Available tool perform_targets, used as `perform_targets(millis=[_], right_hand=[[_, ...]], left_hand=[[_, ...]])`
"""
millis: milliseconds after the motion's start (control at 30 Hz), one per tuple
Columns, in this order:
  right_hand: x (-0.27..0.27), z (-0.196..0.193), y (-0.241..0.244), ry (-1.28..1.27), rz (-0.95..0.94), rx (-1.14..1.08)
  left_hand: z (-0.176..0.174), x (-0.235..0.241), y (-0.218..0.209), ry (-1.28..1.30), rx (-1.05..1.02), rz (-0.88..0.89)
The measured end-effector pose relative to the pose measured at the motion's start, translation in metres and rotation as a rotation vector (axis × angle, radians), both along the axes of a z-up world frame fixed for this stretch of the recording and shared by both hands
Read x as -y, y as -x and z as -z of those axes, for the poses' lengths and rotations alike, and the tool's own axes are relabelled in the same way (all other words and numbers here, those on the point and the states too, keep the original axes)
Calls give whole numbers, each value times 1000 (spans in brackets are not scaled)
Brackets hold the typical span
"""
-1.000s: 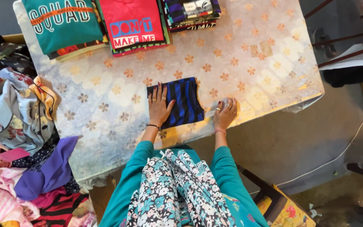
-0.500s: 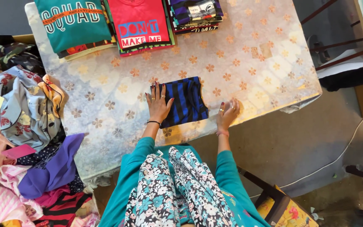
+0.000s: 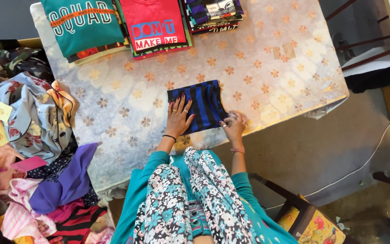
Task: Folding several t-shirts and arranging them on a table.
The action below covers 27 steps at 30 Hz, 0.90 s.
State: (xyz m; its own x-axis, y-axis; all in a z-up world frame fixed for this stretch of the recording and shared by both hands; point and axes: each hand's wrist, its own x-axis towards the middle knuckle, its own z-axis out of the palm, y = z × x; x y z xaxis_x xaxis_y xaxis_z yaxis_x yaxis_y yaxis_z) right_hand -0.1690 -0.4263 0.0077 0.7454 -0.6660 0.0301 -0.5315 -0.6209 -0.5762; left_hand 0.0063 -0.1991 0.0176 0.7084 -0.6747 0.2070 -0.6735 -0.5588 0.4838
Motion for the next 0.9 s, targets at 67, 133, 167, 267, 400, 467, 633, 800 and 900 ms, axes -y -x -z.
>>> perform_targets(millis=[67,133,167,267,400,467,633,800,900], right_hand=[[1,-4,-1,-2,0,-29],[2,-1,1,-4,-4,-63],[3,5,3,29,-19,-40],[4,20,6,52,-21,23],[6,45,6,-204,82,179],[3,33,1,-274,72,257],[-6,26,-5,-432,80,390],[-22,-7,-22,-817,82,371],[-28,-17,-24,-751,-22,251]], left_hand=[[3,-1,-3,-3,11,5],[-3,-3,-3,-6,16,6],[-11,-4,-3,39,9,24],[-39,-13,-4,140,-32,112],[-41,-30,6,178,-1,343],[-23,-33,8,163,14,354],[-34,-33,5,251,-140,283],[-28,-31,4,401,-368,142],[-24,-32,6,397,-356,134]])
